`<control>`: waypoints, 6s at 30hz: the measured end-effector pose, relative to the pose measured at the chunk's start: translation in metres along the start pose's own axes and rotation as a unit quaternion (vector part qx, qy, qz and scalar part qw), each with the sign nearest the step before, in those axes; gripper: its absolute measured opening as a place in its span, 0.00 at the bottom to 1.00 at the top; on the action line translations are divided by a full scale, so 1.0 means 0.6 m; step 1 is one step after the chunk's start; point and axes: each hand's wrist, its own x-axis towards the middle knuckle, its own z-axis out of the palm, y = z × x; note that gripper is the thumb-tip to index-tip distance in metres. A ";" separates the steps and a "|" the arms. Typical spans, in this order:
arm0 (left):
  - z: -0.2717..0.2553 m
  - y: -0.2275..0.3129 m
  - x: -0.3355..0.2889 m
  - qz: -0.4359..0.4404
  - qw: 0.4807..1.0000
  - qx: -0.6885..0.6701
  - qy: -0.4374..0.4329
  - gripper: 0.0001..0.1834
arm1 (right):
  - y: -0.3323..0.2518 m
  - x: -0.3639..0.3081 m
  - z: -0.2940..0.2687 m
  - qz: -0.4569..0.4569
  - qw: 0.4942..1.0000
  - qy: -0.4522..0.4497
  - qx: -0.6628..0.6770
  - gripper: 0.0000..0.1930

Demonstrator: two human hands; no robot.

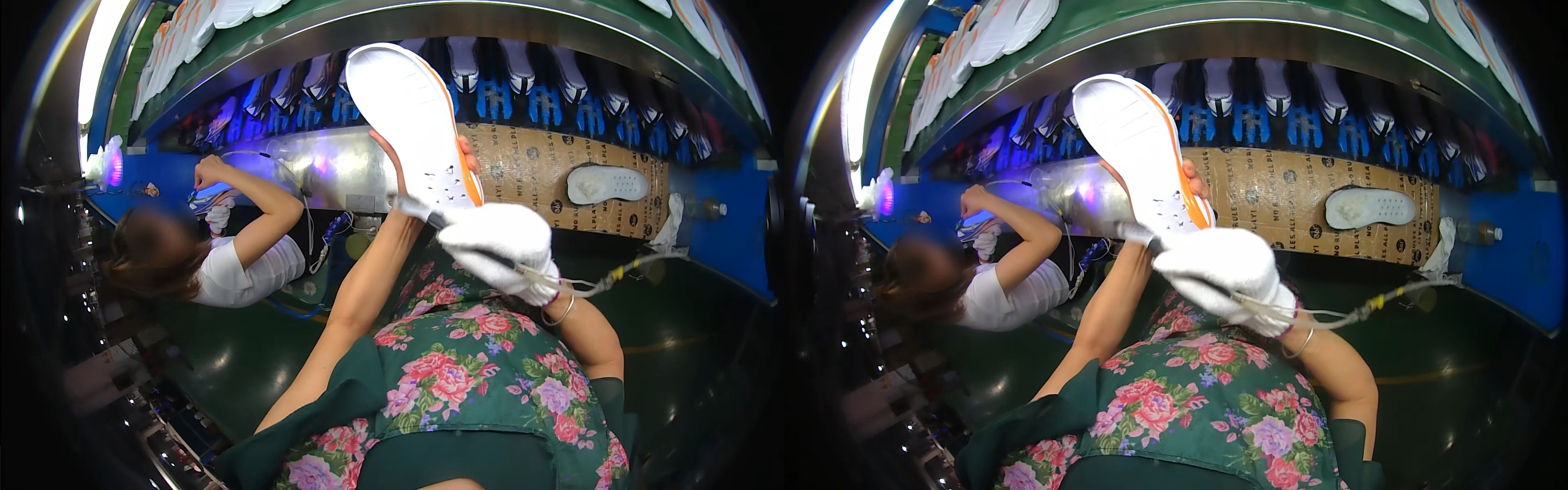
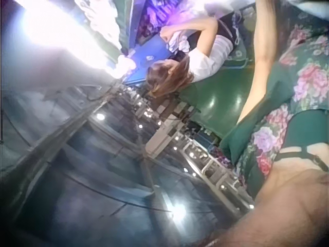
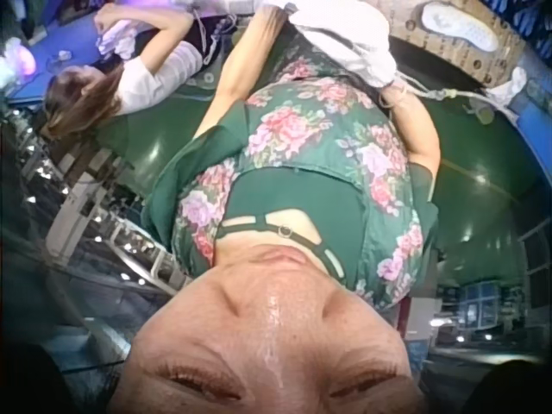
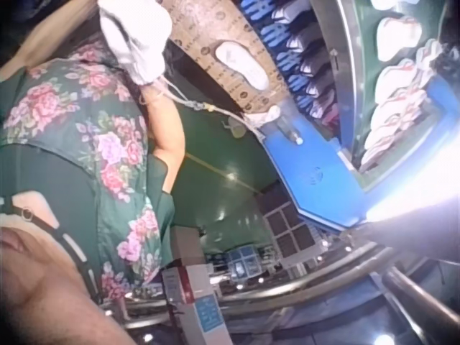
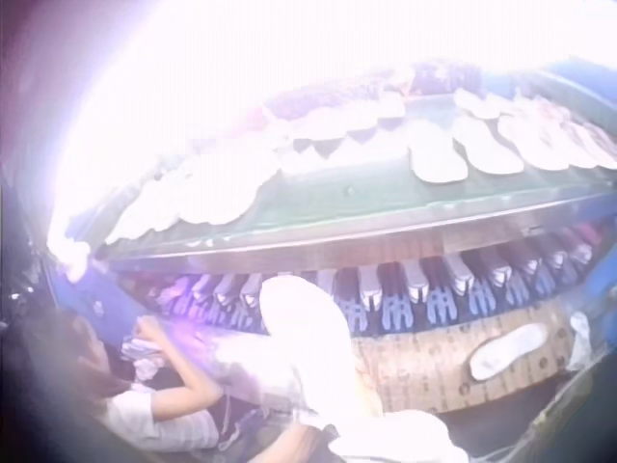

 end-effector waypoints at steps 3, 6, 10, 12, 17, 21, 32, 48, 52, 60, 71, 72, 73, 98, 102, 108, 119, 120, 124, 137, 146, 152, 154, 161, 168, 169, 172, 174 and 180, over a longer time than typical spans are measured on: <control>0.007 0.007 0.013 0.006 0.999 0.024 -0.029 0.62 | 0.014 -0.003 0.005 -0.036 0.989 0.037 -0.136 0.16; 0.019 0.007 0.018 0.042 0.998 0.041 -0.006 0.60 | 0.009 -0.012 0.017 -0.075 0.989 0.018 -0.125 0.16; 0.010 0.020 0.016 0.051 0.997 0.061 0.017 0.60 | -0.003 -0.004 0.002 0.036 0.999 0.038 0.006 0.10; 0.012 0.026 0.023 0.059 0.991 0.116 -0.002 0.59 | 0.010 -0.003 0.002 0.002 0.992 0.063 -0.114 0.15; 0.021 0.039 0.029 0.010 0.994 0.109 0.016 0.62 | -0.006 -0.018 0.014 0.021 0.999 -0.013 -0.041 0.12; 0.011 0.054 0.033 -0.044 0.980 0.195 0.022 0.63 | -0.011 -0.011 0.006 0.013 0.996 -0.001 -0.086 0.13; 0.005 0.055 0.045 -0.187 0.971 0.150 -0.022 0.60 | -0.012 -0.015 0.002 -0.008 0.997 -0.072 -0.038 0.19; 0.070 0.037 0.094 -0.397 0.652 0.645 0.048 0.49 | -0.010 -0.010 -0.020 0.050 0.984 -0.107 -0.136 0.16; 0.062 0.045 0.112 -0.431 0.561 0.707 -0.006 0.54 | -0.005 -0.004 -0.013 0.055 0.986 -0.120 -0.102 0.13; 0.030 0.060 0.123 -0.396 0.549 0.736 0.011 0.58 | -0.017 -0.002 -0.032 0.250 0.965 -0.066 0.050 0.11; -0.025 -0.027 0.042 -0.129 0.957 0.209 0.154 0.30 | 0.005 0.014 -0.098 0.275 0.938 0.198 -0.078 0.09; -0.009 -0.042 0.039 -0.097 0.948 0.222 0.204 0.28 | 0.012 0.012 -0.100 0.257 0.945 0.183 -0.087 0.09; 0.005 -0.051 0.039 -0.088 0.953 0.204 0.204 0.28 | 0.016 0.013 -0.102 0.219 0.955 0.167 -0.105 0.09; 0.032 -0.095 0.006 0.011 0.999 -0.033 0.021 0.53 | -0.041 0.037 -0.071 0.076 0.959 0.172 -0.210 0.10; 0.049 -0.111 0.016 0.027 0.998 0.023 0.050 0.54 | -0.046 0.046 -0.071 0.072 0.961 0.160 -0.215 0.10; 0.042 -0.127 0.011 0.035 0.993 0.057 0.095 0.53 | -0.026 0.058 -0.073 0.007 0.960 0.152 -0.235 0.13; -0.002 -0.160 0.015 0.019 0.990 -0.138 0.005 0.52 | -0.045 0.069 -0.035 0.067 0.963 0.226 -0.130 0.12; 0.002 -0.154 0.019 0.018 0.986 -0.163 -0.037 0.52 | -0.045 0.068 -0.039 0.105 0.957 0.258 -0.079 0.10; 0.001 -0.147 0.025 0.014 0.997 -0.021 0.070 0.52 | -0.038 0.058 -0.039 0.086 0.956 0.221 -0.175 0.12; 0.018 -0.090 0.060 0.016 0.999 -0.036 -0.023 0.56 | -0.006 0.037 -0.025 0.061 0.968 0.172 -0.172 0.11; 0.030 -0.066 0.073 0.003 0.997 -0.032 -0.067 0.62 | -0.006 0.038 -0.019 0.031 0.978 0.133 -0.157 0.10; 0.025 -0.042 0.082 0.056 0.998 -0.029 -0.004 0.57 | 0.002 0.042 -0.039 0.096 0.969 0.203 -0.107 0.10; 0.035 -0.032 0.084 0.007 0.994 -0.004 -0.111 0.61 | 0.000 0.037 -0.035 0.023 0.980 0.100 -0.173 0.12; 0.034 -0.011 0.070 -0.016 0.998 0.046 -0.039 0.59 | 0.013 0.018 -0.056 0.093 0.984 0.099 -0.116 0.10; 0.040 0.008 0.068 -0.022 0.997 0.044 -0.054 0.58 | 0.011 0.008 -0.050 0.105 0.993 0.051 -0.006 0.10; 0.026 0.017 0.069 -0.051 0.995 0.062 -0.065 0.58 | 0.019 0.004 -0.049 0.127 0.984 0.076 -0.095 0.08; 0.041 0.020 0.074 -0.081 0.991 0.059 -0.083 0.56 | 0.018 0.013 -0.043 -0.001 0.987 0.043 -0.155 0.12; 0.055 0.022 0.080 -0.071 0.990 0.069 -0.097 0.57 | -0.005 0.006 -0.022 0.023 0.993 -0.008 -0.120 0.13; 0.049 0.044 0.078 -0.132 0.982 0.116 -0.070 0.59 | 0.007 0.008 -0.040 0.132 0.986 0.053 -0.086 0.11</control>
